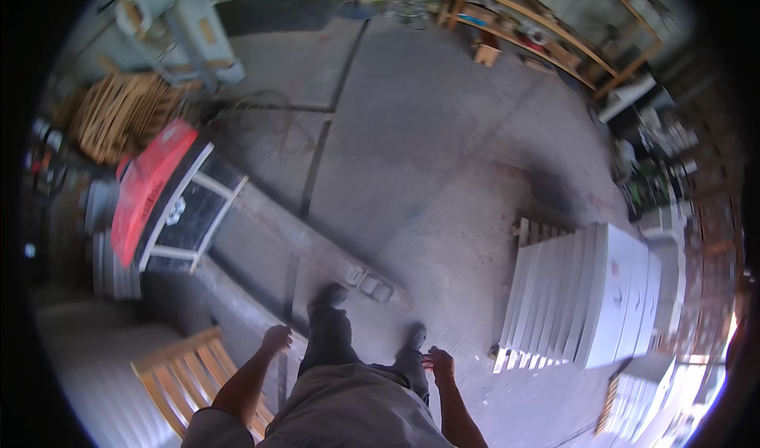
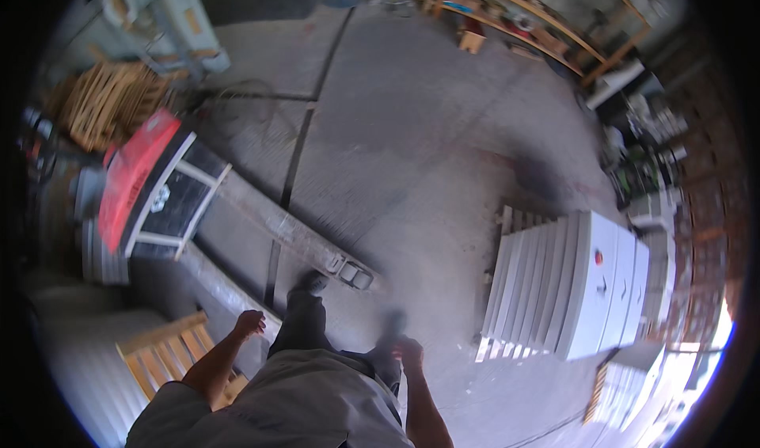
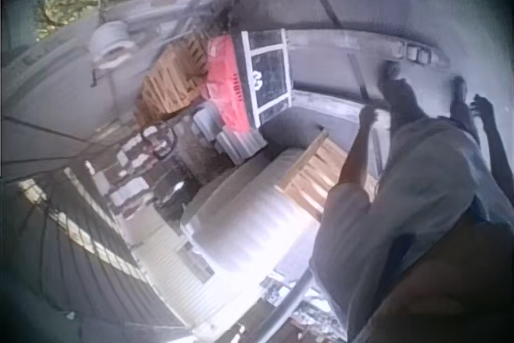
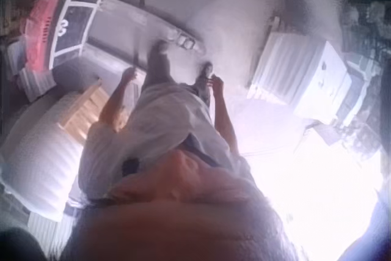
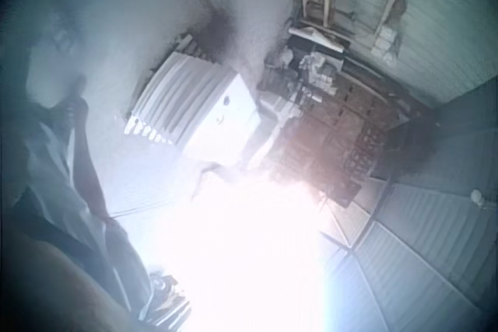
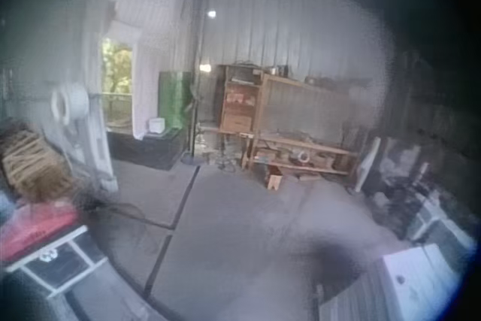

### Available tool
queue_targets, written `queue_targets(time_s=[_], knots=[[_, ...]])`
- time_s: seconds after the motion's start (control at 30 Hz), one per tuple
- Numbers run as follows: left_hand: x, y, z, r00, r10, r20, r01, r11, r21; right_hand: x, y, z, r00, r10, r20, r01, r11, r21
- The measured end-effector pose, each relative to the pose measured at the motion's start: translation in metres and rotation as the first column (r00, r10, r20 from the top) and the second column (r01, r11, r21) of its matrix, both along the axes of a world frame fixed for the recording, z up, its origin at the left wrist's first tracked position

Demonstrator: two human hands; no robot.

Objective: The person operates a red electric pallet jack to move stacks of white foam boards on wooden pallets within a warehouse. They reposition a wooden pallet by hand and continue moving the loaded pallet jack to a new location.

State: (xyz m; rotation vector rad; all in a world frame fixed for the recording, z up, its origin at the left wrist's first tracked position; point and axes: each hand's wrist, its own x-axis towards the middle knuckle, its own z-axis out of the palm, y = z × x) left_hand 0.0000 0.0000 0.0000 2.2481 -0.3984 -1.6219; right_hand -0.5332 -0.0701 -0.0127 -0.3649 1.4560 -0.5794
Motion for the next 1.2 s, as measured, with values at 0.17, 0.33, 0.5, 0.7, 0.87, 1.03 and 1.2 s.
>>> queue_targets(time_s=[0.17, 0.33, 0.5, 0.7, 0.87, 1.03, 1.2], knots=[[-0.166, 0.182, 0.013, 0.978, 0.208, 0.027, -0.210, 0.962, 0.178, -0.103, -0.029, -0.016, 0.961, 0.276, -0.031, -0.272, 0.958, 0.086], [-0.332, 0.307, 0.027, 0.975, 0.215, 0.063, -0.224, 0.927, 0.300, -0.162, -0.042, -0.022, 0.875, 0.483, 0.025, -0.477, 0.855, 0.205], [-0.431, 0.365, 0.023, 0.766, 0.639, 0.064, -0.617, 0.705, 0.350, -0.182, -0.060, -0.045, 0.811, 0.573, 0.117, -0.580, 0.765, 0.279], [-0.437, 0.381, -0.044, 0.646, 0.762, 0.035, -0.748, 0.624, 0.227, -0.141, -0.060, -0.049, 0.608, 0.793, 0.036, -0.787, 0.597, 0.159], [-0.414, 0.374, -0.119, 0.646, 0.761, 0.053, -0.762, 0.640, 0.096, -0.096, -0.053, -0.070, 0.676, 0.736, -0.044, -0.702, 0.661, 0.264], [-0.401, 0.355, -0.177, 0.595, 0.803, 0.046, -0.804, 0.593, 0.037, -0.073, -0.065, -0.108, 0.648, 0.758, 0.067, -0.746, 0.615, 0.257], [-0.394, 0.352, -0.287, 0.224, 0.974, -0.030, -0.972, 0.226, 0.059, -0.064, -0.104, -0.225, 0.513, 0.849, 0.125, -0.838, 0.464, 0.288]])
